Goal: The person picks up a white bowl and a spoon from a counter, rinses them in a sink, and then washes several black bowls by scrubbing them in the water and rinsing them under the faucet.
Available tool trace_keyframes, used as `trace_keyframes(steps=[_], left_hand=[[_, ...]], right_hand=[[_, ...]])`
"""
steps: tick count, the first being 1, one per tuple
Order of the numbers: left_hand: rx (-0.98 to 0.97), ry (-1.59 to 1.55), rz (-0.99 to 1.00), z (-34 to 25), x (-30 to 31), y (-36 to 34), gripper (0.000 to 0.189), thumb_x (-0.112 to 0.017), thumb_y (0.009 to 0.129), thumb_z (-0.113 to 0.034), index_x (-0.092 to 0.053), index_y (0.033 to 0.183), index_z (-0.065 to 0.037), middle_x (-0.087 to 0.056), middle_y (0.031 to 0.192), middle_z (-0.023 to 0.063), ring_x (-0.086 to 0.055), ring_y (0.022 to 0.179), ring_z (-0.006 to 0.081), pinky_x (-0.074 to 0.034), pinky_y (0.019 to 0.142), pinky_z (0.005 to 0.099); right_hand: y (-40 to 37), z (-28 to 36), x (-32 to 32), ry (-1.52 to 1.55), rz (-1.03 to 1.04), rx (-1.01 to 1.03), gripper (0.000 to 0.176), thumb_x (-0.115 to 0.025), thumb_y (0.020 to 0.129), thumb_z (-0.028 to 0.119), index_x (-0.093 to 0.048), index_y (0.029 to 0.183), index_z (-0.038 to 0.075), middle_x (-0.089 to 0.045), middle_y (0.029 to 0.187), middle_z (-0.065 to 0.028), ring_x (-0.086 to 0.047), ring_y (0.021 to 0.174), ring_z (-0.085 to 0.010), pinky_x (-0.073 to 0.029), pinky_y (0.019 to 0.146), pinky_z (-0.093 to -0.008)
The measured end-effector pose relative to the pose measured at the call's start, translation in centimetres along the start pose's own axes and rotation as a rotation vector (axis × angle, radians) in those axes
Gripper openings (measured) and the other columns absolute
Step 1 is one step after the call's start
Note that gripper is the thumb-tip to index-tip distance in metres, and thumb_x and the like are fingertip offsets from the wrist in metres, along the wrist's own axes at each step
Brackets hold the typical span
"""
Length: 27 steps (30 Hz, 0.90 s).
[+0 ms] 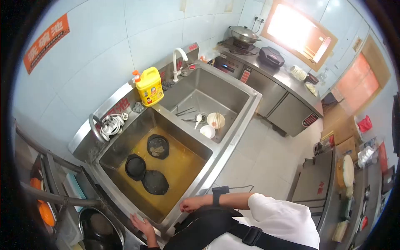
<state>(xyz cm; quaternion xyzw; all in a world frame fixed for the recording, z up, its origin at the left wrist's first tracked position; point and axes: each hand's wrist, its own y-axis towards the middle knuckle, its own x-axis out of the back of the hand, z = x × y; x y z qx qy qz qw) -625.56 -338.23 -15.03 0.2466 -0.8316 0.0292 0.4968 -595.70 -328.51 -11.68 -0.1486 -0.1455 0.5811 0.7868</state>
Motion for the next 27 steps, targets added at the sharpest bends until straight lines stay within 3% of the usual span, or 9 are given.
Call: trace_keyframes(steps=[4, 8, 10, 11, 13, 17, 20, 24, 27], left_hand=[[0.328, 0.237, -0.043, -0.4, -1.9, 1.8, 0.054, -0.052, 0.072, -0.011, -0.036, 0.123, -0.003, -0.031, 0.13, 0.0186, -0.029, 0.119, 0.0354, -0.025, 0.096, 0.0459], [0.468, 0.303, 0.01, -3.2, -1.8, 3.1, 0.056, -0.054, 0.072, -0.011, -0.035, 0.124, -0.003, -0.031, 0.129, 0.0184, -0.031, 0.118, 0.0355, -0.027, 0.095, 0.0452], [0.382, 0.474, 0.087, -3.8, -1.0, 3.1, 0.058, -0.057, 0.071, -0.015, -0.036, 0.124, -0.002, -0.033, 0.128, 0.0192, -0.034, 0.116, 0.0352, -0.028, 0.096, 0.043], [0.306, 0.471, 0.081, -3.4, -0.8, 3.0, 0.059, -0.059, 0.071, -0.017, -0.036, 0.123, -0.001, -0.035, 0.127, 0.0197, -0.035, 0.116, 0.0346, -0.029, 0.096, 0.0418], [0.202, 0.554, 0.113, -2.8, -0.9, 3.0, 0.061, -0.061, 0.069, -0.019, -0.037, 0.122, 0.0, -0.038, 0.124, 0.0206, -0.037, 0.115, 0.0324, -0.032, 0.095, 0.0397], [0.432, 0.544, 0.183, -5.0, -0.7, 3.0, 0.072, -0.061, 0.068, -0.019, -0.027, 0.13, -0.007, -0.026, 0.136, 0.0112, -0.032, 0.121, 0.0288, -0.032, 0.092, 0.0432], [0.502, 0.563, 0.196, -7.2, -0.4, 3.5, 0.072, -0.061, 0.068, -0.017, -0.027, 0.131, -0.009, -0.025, 0.136, 0.0109, -0.03, 0.123, 0.0278, -0.031, 0.093, 0.0451], [0.538, 0.418, 0.211, -6.8, -0.2, 4.4, 0.073, -0.06, 0.068, -0.014, -0.025, 0.131, -0.005, -0.025, 0.135, 0.0138, -0.033, 0.12, 0.0317, -0.032, 0.095, 0.0397], [0.578, 0.324, 0.127, -4.1, -0.7, 3.8, 0.065, -0.059, 0.067, -0.009, -0.032, 0.125, -0.002, -0.031, 0.128, 0.0186, -0.035, 0.115, 0.0352, -0.031, 0.096, 0.0397]], right_hand=[[-1.4, -1.5, 5.4, -0.333, -0.301, 0.218, 0.018, -0.047, 0.077, 0.008, -0.057, 0.09, 0.002, -0.059, 0.075, -0.0126, -0.058, 0.068, -0.0225, -0.045, 0.059, -0.0343], [-5.0, -1.8, 10.9, -0.35, -0.37, -0.134, 0.017, -0.05, 0.075, 0.01, -0.058, 0.089, 0.004, -0.06, 0.08, -0.0142, -0.058, 0.075, -0.0278, -0.045, 0.066, -0.0364], [-5.6, -5.5, 12.7, -0.382, -0.445, 0.096, 0.017, -0.049, 0.075, 0.009, -0.059, 0.089, 0.005, -0.06, 0.077, -0.0134, -0.058, 0.07, -0.0257, -0.046, 0.062, -0.0355], [-6.9, -4.2, 13.4, -0.171, -0.396, -0.053, 0.018, -0.049, 0.074, 0.007, -0.059, 0.089, 0.005, -0.061, 0.076, -0.0124, -0.059, 0.067, -0.0232, -0.047, 0.06, -0.034], [-6.1, -8.2, 13.9, -0.35, -0.476, 0.188, 0.021, -0.051, 0.072, 0.003, -0.057, 0.092, 0.004, -0.06, 0.073, -0.0102, -0.058, 0.066, -0.0183, -0.046, 0.057, -0.0303], [-7.9, -4.9, 15.0, -0.042, -0.363, -0.025, 0.016, -0.046, 0.078, 0.002, -0.055, 0.091, 0.001, -0.054, 0.062, -0.0041, -0.053, 0.054, -0.0121, -0.044, 0.051, -0.0258], [-7.4, -5.0, 17.6, -0.114, -0.424, 0.131, 0.015, -0.045, 0.078, 0.003, -0.056, 0.089, 0.002, -0.054, 0.063, -0.0035, -0.053, 0.056, -0.0112, -0.044, 0.053, -0.025], [-8.4, -2.5, 27.6, -0.121, -0.791, -0.104, 0.018, -0.049, 0.076, 0.008, -0.058, 0.091, 0.005, -0.06, 0.075, -0.0112, -0.058, 0.072, -0.0221, -0.045, 0.064, -0.0304], [-8.5, -10.6, 37.6, -0.388, -1.279, -0.016, 0.018, -0.043, 0.078, 0.007, -0.059, 0.087, 0.004, -0.059, 0.072, -0.0111, -0.056, 0.063, -0.0188, -0.044, 0.06, -0.0302]])
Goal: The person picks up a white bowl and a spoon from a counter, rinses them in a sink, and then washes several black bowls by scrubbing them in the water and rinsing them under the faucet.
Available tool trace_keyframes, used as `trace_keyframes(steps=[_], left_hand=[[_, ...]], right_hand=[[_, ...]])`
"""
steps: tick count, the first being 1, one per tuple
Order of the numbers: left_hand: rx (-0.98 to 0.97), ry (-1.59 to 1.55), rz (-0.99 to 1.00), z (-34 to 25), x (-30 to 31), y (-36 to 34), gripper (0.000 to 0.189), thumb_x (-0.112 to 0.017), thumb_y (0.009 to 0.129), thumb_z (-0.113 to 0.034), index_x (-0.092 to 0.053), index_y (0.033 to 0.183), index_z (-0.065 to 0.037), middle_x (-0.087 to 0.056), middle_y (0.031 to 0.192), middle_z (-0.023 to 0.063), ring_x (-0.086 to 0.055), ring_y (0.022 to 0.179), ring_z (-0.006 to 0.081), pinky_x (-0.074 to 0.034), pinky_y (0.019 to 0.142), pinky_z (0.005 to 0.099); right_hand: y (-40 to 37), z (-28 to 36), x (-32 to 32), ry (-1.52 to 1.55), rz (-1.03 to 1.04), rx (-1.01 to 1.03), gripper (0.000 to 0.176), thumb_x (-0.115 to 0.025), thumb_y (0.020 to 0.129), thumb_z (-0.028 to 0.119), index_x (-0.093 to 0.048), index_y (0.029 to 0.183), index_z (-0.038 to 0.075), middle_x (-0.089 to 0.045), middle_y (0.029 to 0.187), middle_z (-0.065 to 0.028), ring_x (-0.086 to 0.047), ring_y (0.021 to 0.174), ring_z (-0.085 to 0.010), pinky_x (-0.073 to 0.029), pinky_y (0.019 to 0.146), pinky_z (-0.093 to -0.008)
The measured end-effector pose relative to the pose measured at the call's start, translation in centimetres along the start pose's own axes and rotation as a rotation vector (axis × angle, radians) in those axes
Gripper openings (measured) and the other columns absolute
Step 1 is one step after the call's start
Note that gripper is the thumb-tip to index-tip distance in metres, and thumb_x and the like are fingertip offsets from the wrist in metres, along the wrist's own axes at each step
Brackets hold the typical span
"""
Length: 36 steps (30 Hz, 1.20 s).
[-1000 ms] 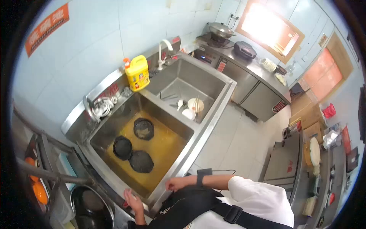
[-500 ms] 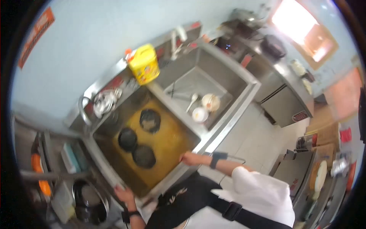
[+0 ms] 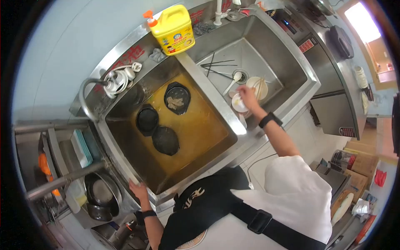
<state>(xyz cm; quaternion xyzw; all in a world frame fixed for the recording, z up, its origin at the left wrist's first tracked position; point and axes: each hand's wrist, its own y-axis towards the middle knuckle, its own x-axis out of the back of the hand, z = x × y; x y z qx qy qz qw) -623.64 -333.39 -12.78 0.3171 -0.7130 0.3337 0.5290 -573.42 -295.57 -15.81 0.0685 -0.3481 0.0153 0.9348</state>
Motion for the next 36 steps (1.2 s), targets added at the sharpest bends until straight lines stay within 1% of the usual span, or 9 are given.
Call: trace_keyframes(steps=[4, 8, 13, 15, 18, 21, 25, 27, 36], left_hand=[[0.013, -0.198, -0.065, -3.7, 0.8, -2.5, 0.054, -0.053, 0.07, -0.002, -0.036, 0.122, -0.001, -0.035, 0.118, 0.0201, -0.036, 0.111, 0.0363, -0.029, 0.096, 0.0405], [0.016, -0.482, 0.089, -9.7, 1.0, -6.2, 0.051, -0.046, 0.072, 0.004, -0.035, 0.121, -0.001, -0.033, 0.119, 0.0158, -0.039, 0.111, 0.0315, -0.034, 0.093, 0.0403], [-0.1, -0.549, 0.416, -13.7, -0.1, -7.5, 0.046, -0.04, 0.074, 0.007, -0.036, 0.119, 0.0, -0.033, 0.119, 0.0138, -0.042, 0.11, 0.0275, -0.036, 0.092, 0.0374], [-0.08, -0.542, 0.46, -17.8, 0.3, -6.7, 0.04, -0.038, 0.076, 0.008, -0.04, 0.115, 0.001, -0.035, 0.117, 0.0133, -0.045, 0.106, 0.0263, -0.037, 0.092, 0.0349], [-0.17, -0.482, 0.561, -20.1, 0.5, -5.5, 0.035, -0.038, 0.076, 0.009, -0.046, 0.109, 0.001, -0.04, 0.112, 0.0127, -0.048, 0.101, 0.0244, -0.039, 0.09, 0.0328], [-0.124, -0.481, 0.596, -21.2, 0.2, -4.7, 0.03, -0.039, 0.076, 0.01, -0.05, 0.103, 0.002, -0.044, 0.107, 0.0126, -0.05, 0.097, 0.0229, -0.04, 0.087, 0.0314], [-0.272, -0.479, 0.55, -21.8, -0.3, -4.6, 0.03, -0.043, 0.073, 0.009, -0.051, 0.1, 0.002, -0.047, 0.101, 0.0133, -0.049, 0.094, 0.0241, -0.04, 0.084, 0.0313], [-0.354, -0.386, 0.593, -22.4, 0.5, -4.2, 0.025, -0.05, 0.084, -0.009, -0.052, 0.108, -0.003, -0.05, 0.109, 0.0159, -0.046, 0.101, 0.0297, -0.034, 0.089, 0.0364], [-0.519, -0.408, 0.482, -23.5, 2.4, -4.1, 0.024, -0.045, 0.083, -0.003, -0.052, 0.105, -0.002, -0.052, 0.102, 0.0161, -0.048, 0.096, 0.0315, -0.037, 0.085, 0.0353]], right_hand=[[5.5, -14.7, 1.5, -0.216, -0.027, -0.476, 0.025, -0.051, 0.075, 0.019, -0.059, 0.091, 0.001, -0.06, 0.08, -0.0184, -0.059, 0.081, -0.0274, -0.046, 0.07, -0.0334], [6.0, -15.4, 2.2, -0.53, 0.096, -0.764, 0.045, -0.059, 0.068, 0.02, -0.05, 0.104, -0.005, -0.056, 0.097, -0.0214, -0.054, 0.094, -0.0341, -0.042, 0.08, -0.0376], [5.0, -22.9, -2.5, -0.467, -0.106, -0.851, 0.038, -0.063, 0.065, 0.011, -0.05, 0.098, -0.004, -0.055, 0.096, -0.0235, -0.053, 0.093, -0.0361, -0.043, 0.079, -0.0404], [4.3, -26.2, -3.2, -0.497, -0.212, -0.44, 0.036, -0.059, 0.07, 0.013, -0.049, 0.101, -0.003, -0.055, 0.097, -0.0232, -0.053, 0.092, -0.0365, -0.044, 0.077, -0.0418], [6.7, -22.0, -0.3, -0.476, -0.137, -0.823, 0.033, -0.056, 0.074, 0.016, -0.049, 0.102, -0.002, -0.053, 0.099, -0.023, -0.053, 0.089, -0.0369, -0.044, 0.075, -0.0434], [6.7, -20.4, 2.1, -0.616, -0.244, -0.755, 0.034, -0.054, 0.078, 0.02, -0.046, 0.104, -0.001, -0.052, 0.097, -0.0271, -0.054, 0.086, -0.0393, -0.045, 0.073, -0.0463], [2.9, -31.0, 0.7, -0.527, 0.035, -0.882, 0.042, -0.067, 0.065, 0.024, -0.055, 0.096, -0.001, -0.059, 0.087, -0.0218, -0.056, 0.085, -0.0365, -0.046, 0.072, -0.0415], [3.4, -26.7, 0.8, -0.583, 0.069, -0.823, 0.026, -0.056, 0.069, 0.014, -0.059, 0.091, 0.002, -0.057, 0.093, -0.0227, -0.055, 0.089, -0.0368, -0.044, 0.078, -0.0442], [8.4, -13.0, 7.9, -0.434, -0.162, -0.713, 0.025, -0.047, 0.07, 0.011, -0.058, 0.091, 0.004, -0.059, 0.088, -0.0205, -0.056, 0.084, -0.0372, -0.045, 0.073, -0.0439]])
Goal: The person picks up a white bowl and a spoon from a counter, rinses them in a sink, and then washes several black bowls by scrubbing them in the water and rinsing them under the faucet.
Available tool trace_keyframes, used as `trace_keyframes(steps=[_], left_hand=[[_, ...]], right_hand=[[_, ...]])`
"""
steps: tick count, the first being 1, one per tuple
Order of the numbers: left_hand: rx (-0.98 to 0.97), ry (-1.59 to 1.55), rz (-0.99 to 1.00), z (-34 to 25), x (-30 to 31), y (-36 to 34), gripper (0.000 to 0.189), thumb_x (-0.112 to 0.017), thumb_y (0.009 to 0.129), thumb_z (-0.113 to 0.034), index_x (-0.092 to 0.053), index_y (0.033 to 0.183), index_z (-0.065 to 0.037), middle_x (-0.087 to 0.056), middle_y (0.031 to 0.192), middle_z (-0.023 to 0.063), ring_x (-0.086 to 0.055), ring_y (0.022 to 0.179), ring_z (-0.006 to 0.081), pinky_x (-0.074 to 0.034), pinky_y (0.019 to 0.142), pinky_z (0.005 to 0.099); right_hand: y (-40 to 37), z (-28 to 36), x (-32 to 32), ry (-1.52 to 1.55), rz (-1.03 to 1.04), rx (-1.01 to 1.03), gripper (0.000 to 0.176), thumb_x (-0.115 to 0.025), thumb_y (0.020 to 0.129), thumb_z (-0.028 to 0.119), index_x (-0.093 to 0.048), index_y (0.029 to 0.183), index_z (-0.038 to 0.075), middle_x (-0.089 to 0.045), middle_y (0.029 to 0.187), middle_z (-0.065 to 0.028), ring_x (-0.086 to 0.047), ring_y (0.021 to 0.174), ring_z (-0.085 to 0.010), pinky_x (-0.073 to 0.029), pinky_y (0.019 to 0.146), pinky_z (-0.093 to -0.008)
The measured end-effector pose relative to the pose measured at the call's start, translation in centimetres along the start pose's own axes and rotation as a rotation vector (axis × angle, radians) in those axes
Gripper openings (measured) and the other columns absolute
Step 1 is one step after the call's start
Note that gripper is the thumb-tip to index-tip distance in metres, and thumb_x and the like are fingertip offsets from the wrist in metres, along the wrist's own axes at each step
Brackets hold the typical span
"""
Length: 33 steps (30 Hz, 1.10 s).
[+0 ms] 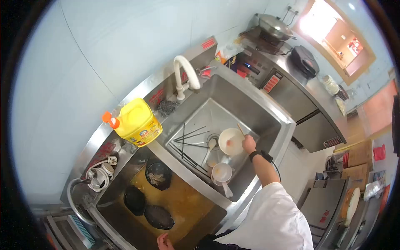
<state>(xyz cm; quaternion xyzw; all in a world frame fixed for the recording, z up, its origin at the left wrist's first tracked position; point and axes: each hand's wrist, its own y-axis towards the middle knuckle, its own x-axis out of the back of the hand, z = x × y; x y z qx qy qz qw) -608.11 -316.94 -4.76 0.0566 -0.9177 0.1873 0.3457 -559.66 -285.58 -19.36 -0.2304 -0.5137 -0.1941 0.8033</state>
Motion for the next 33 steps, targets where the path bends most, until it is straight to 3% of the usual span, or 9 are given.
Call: trace_keyframes(steps=[8, 12, 18, 21, 23, 24, 26, 27, 33], left_hand=[[-0.256, -0.306, -0.071, 0.5, -1.2, -1.2, 0.024, -0.046, 0.088, -0.016, -0.053, 0.103, 0.001, -0.054, 0.101, 0.0123, -0.052, 0.086, 0.0216, -0.042, 0.072, 0.0329], [0.167, -0.794, 0.166, -6.0, -0.8, -0.4, 0.041, -0.048, 0.083, -0.007, -0.037, 0.122, -0.005, -0.039, 0.124, 0.0117, -0.044, 0.109, 0.0222, -0.037, 0.09, 0.0353], [0.113, -1.323, 0.306, -5.1, -0.3, -1.8, 0.053, -0.049, 0.082, -0.019, -0.028, 0.128, -0.004, -0.038, 0.127, 0.013, -0.04, 0.114, 0.0271, -0.035, 0.093, 0.0428], [0.066, -1.497, 0.333, -0.7, 1.6, -3.5, 0.054, -0.043, 0.08, -0.022, -0.029, 0.127, -0.001, -0.039, 0.126, 0.0143, -0.041, 0.115, 0.0276, -0.034, 0.095, 0.0427], [0.098, -1.574, 0.219, -0.5, 2.9, -5.1, 0.058, -0.044, 0.076, -0.028, -0.032, 0.127, -0.004, -0.04, 0.126, 0.0153, -0.042, 0.113, 0.0311, -0.034, 0.095, 0.0465], [0.126, -1.532, 0.121, 1.7, 3.2, -5.1, 0.058, -0.044, 0.076, -0.029, -0.032, 0.126, -0.004, -0.04, 0.124, 0.0152, -0.043, 0.112, 0.0308, -0.035, 0.095, 0.0469], [0.278, -1.585, -0.004, 2.2, 5.2, -6.8, 0.048, -0.043, 0.077, -0.023, -0.04, 0.119, 0.001, -0.049, 0.115, 0.0144, -0.049, 0.105, 0.0267, -0.036, 0.094, 0.0421], [0.259, -1.559, 0.057, 4.5, 5.4, -6.8, 0.054, -0.045, 0.077, -0.032, -0.038, 0.121, -0.001, -0.049, 0.115, 0.0155, -0.051, 0.103, 0.0295, -0.042, 0.089, 0.0425], [0.177, -1.633, 0.11, 1.4, 8.3, -6.9, 0.057, -0.047, 0.073, -0.03, -0.039, 0.119, 0.003, -0.05, 0.112, 0.0189, -0.053, 0.099, 0.0308, -0.045, 0.085, 0.0415]], right_hand=[[-8.3, 6.5, 11.0, 0.139, 0.143, 0.407, 0.028, -0.051, 0.067, 0.015, -0.057, 0.092, 0.003, -0.059, 0.085, -0.0197, -0.056, 0.084, -0.0353, -0.046, 0.071, -0.0427], [-16.8, 9.8, 9.1, 0.3, 0.263, 0.811, 0.025, -0.053, 0.066, 0.014, -0.059, 0.085, 0.0, -0.059, 0.081, -0.0203, -0.057, 0.077, -0.035, -0.044, 0.066, -0.0417], [-32.1, 15.5, 7.6, 0.302, 0.693, 1.073, 0.025, -0.055, 0.064, 0.016, -0.057, 0.079, -0.004, -0.058, 0.077, -0.0222, -0.056, 0.074, -0.0372, -0.044, 0.065, -0.0419], [-34.8, 16.7, 5.8, 0.303, 0.79, 1.095, 0.026, -0.055, 0.07, 0.02, -0.055, 0.078, -0.004, -0.059, 0.07, -0.0154, -0.057, 0.067, -0.0311, -0.044, 0.06, -0.0385], [-36.0, 19.1, 6.3, 0.397, 1.15, 1.228, 0.022, -0.05, 0.079, 0.02, -0.056, 0.079, -0.002, -0.056, 0.065, -0.0044, -0.053, 0.059, -0.0171, -0.042, 0.054, -0.0325], [-35.9, 19.6, 5.2, 1.157, 1.158, 1.567, 0.016, -0.046, 0.085, 0.016, -0.056, 0.083, 0.004, -0.049, 0.062, 0.003, -0.045, 0.056, -0.0064, -0.037, 0.048, -0.0251], [-35.8, 21.6, 8.2, 0.952, 1.9, 0.353, 0.015, -0.049, 0.084, 0.015, -0.05, 0.095, 0.007, -0.045, 0.065, 0.0042, -0.041, 0.054, -0.0032, -0.03, 0.043, -0.0182], [-37.4, 22.6, 9.9, 0.848, 1.683, 0.525, 0.018, -0.048, 0.085, 0.018, -0.049, 0.098, 0.006, -0.042, 0.067, 0.0033, -0.035, 0.05, -0.0033, -0.028, 0.041, -0.0183], [-38.3, 25.8, 8.2, 0.829, 1.869, 0.521, 0.021, -0.04, 0.09, 0.021, -0.048, 0.101, 0.005, -0.043, 0.077, 0.001, -0.038, 0.06, -0.0042, -0.033, 0.05, -0.0166]])
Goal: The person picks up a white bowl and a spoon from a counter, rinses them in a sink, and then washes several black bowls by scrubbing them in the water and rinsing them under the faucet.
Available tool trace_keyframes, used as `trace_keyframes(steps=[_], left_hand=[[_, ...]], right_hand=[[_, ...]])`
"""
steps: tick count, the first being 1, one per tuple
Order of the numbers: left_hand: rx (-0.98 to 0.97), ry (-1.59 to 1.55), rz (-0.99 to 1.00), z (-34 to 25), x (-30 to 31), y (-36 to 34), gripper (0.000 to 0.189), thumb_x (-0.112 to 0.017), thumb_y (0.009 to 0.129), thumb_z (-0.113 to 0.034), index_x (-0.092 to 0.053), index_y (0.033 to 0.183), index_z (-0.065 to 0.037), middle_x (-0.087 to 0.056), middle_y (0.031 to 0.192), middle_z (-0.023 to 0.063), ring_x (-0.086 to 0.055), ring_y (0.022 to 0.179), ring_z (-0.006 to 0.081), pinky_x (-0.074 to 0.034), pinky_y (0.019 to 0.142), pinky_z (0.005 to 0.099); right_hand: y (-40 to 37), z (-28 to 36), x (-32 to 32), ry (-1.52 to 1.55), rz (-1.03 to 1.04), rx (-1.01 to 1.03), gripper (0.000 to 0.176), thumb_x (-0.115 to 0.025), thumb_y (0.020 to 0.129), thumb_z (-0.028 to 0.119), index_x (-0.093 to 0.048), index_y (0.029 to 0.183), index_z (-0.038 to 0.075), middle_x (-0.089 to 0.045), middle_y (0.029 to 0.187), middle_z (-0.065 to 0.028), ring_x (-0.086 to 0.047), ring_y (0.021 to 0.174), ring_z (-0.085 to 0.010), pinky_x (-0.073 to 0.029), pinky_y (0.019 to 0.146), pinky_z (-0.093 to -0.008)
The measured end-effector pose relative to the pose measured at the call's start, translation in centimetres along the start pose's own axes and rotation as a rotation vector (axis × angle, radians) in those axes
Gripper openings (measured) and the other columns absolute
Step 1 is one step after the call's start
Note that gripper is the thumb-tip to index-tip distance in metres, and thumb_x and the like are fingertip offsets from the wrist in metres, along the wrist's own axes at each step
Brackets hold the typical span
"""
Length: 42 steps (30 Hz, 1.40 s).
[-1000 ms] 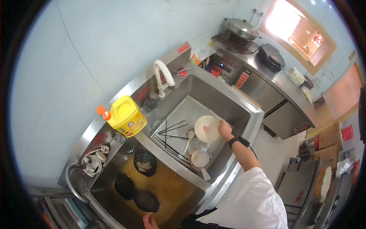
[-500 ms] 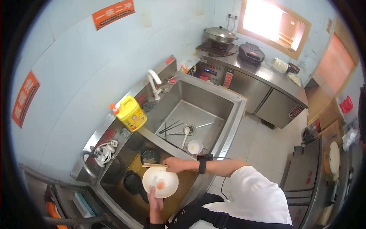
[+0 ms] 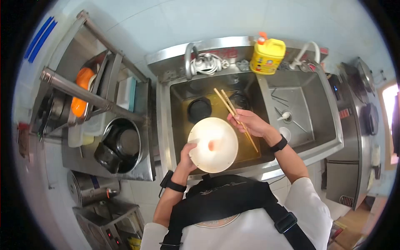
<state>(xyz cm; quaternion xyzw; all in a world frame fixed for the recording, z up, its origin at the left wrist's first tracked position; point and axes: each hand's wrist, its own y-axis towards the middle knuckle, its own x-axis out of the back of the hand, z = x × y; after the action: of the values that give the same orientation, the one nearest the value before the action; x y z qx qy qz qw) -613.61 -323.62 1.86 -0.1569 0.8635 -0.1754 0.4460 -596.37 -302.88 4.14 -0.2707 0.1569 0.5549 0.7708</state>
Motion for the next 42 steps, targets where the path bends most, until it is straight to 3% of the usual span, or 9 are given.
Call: trace_keyframes(steps=[11, 13, 17, 20, 22, 28, 34, 37, 42], left_hand=[[0.016, -0.084, 0.006, -1.9, 1.7, 3.4, 0.063, -0.05, 0.07, -0.029, -0.035, 0.12, 0.005, -0.049, 0.113, 0.0203, -0.053, 0.099, 0.0311, -0.047, 0.083, 0.0405], [0.005, -0.073, -0.036, -2.3, 2.5, 3.9, 0.063, -0.05, 0.07, -0.029, -0.035, 0.121, 0.004, -0.049, 0.113, 0.02, -0.053, 0.099, 0.0309, -0.046, 0.083, 0.0404], [-0.073, -0.084, -0.163, -3.0, 2.6, 4.8, 0.056, -0.049, 0.075, -0.025, -0.034, 0.122, 0.002, -0.047, 0.117, 0.0163, -0.048, 0.106, 0.0281, -0.039, 0.091, 0.0408], [-0.127, -0.007, -0.243, -3.9, 1.4, 6.5, 0.055, -0.049, 0.076, -0.027, -0.035, 0.122, 0.0, -0.047, 0.117, 0.0139, -0.047, 0.108, 0.0258, -0.037, 0.092, 0.0393], [-0.129, 0.047, -0.288, -4.4, 1.2, 7.9, 0.055, -0.048, 0.076, -0.029, -0.036, 0.122, -0.001, -0.048, 0.117, 0.0122, -0.047, 0.108, 0.0245, -0.038, 0.091, 0.0386], [-0.218, 0.153, -0.271, -5.0, 0.8, 11.8, 0.05, -0.043, 0.083, -0.03, -0.034, 0.124, -0.002, -0.046, 0.119, 0.0102, -0.043, 0.111, 0.0217, -0.034, 0.093, 0.0373], [-0.106, 0.094, -0.304, -6.3, -1.0, 13.7, 0.053, -0.037, 0.086, -0.042, -0.035, 0.124, -0.006, -0.046, 0.12, 0.0096, -0.045, 0.11, 0.0209, -0.037, 0.089, 0.0394], [-0.08, 0.23, -0.287, -5.9, -0.7, 14.5, 0.057, -0.037, 0.085, -0.046, -0.032, 0.125, -0.006, -0.046, 0.12, 0.0098, -0.047, 0.108, 0.022, -0.04, 0.086, 0.0458], [-0.104, 0.332, -0.333, -5.1, 0.7, 15.7, 0.054, -0.037, 0.085, -0.044, -0.033, 0.124, -0.008, -0.048, 0.116, 0.009, -0.05, 0.104, 0.0201, -0.045, 0.079, 0.0403]], right_hand=[[5.8, -4.6, -0.5, -0.076, 0.388, -0.133, 0.044, -0.045, 0.087, 0.025, -0.036, 0.124, 0.003, -0.044, 0.123, -0.011, -0.044, 0.109, -0.0178, -0.037, 0.092, -0.0319], [9.1, -5.2, 2.8, -0.212, 0.184, -0.257, 0.043, -0.053, 0.084, 0.017, -0.041, 0.122, 0.001, -0.048, 0.12, -0.0081, -0.046, 0.106, -0.015, -0.038, 0.089, -0.0305], [18.2, -1.8, 8.7, -0.488, -0.487, 0.36, 0.04, -0.044, 0.084, 0.013, -0.035, 0.12, -0.003, -0.044, 0.116, -0.014, -0.043, 0.104, -0.0197, -0.034, 0.09, -0.0343], [23.1, 2.7, 7.7, -0.53, -0.392, 0.314, 0.057, -0.046, 0.081, 0.012, -0.021, 0.13, -0.001, -0.037, 0.127, -0.0171, -0.034, 0.119, -0.0222, -0.027, 0.097, -0.0315], [26.6, 3.0, 6.6, -0.791, -0.82, 0.178, 0.042, -0.046, 0.079, 0.011, -0.038, 0.118, -0.003, -0.045, 0.117, -0.0171, -0.041, 0.111, -0.0231, -0.032, 0.092, -0.0299], [27.1, 4.1, 8.9, -0.592, -0.453, 0.308, 0.011, -0.049, 0.074, 0.007, -0.053, 0.078, -0.002, -0.055, 0.082, -0.0141, -0.051, 0.078, -0.0231, -0.04, 0.07, -0.0315], [22.4, 0.6, 22.8, -1.889, -1.237, 0.554, 0.016, -0.047, 0.068, -0.001, -0.055, 0.082, 0.004, -0.054, 0.087, -0.0139, -0.043, 0.102, -0.0293, -0.031, 0.087, -0.0445], [20.0, 1.5, 24.5, -1.824, -0.901, 0.126, 0.015, -0.051, 0.068, 0.001, -0.056, 0.081, 0.004, -0.055, 0.091, -0.0124, -0.046, 0.1, -0.0274, -0.034, 0.085, -0.0396], [17.1, 1.8, 14.0, -0.907, -0.654, 0.446, 0.013, -0.057, 0.068, 0.002, -0.057, 0.081, 0.003, -0.054, 0.086, -0.01, -0.049, 0.092, -0.0246, -0.04, 0.079, -0.0311]])
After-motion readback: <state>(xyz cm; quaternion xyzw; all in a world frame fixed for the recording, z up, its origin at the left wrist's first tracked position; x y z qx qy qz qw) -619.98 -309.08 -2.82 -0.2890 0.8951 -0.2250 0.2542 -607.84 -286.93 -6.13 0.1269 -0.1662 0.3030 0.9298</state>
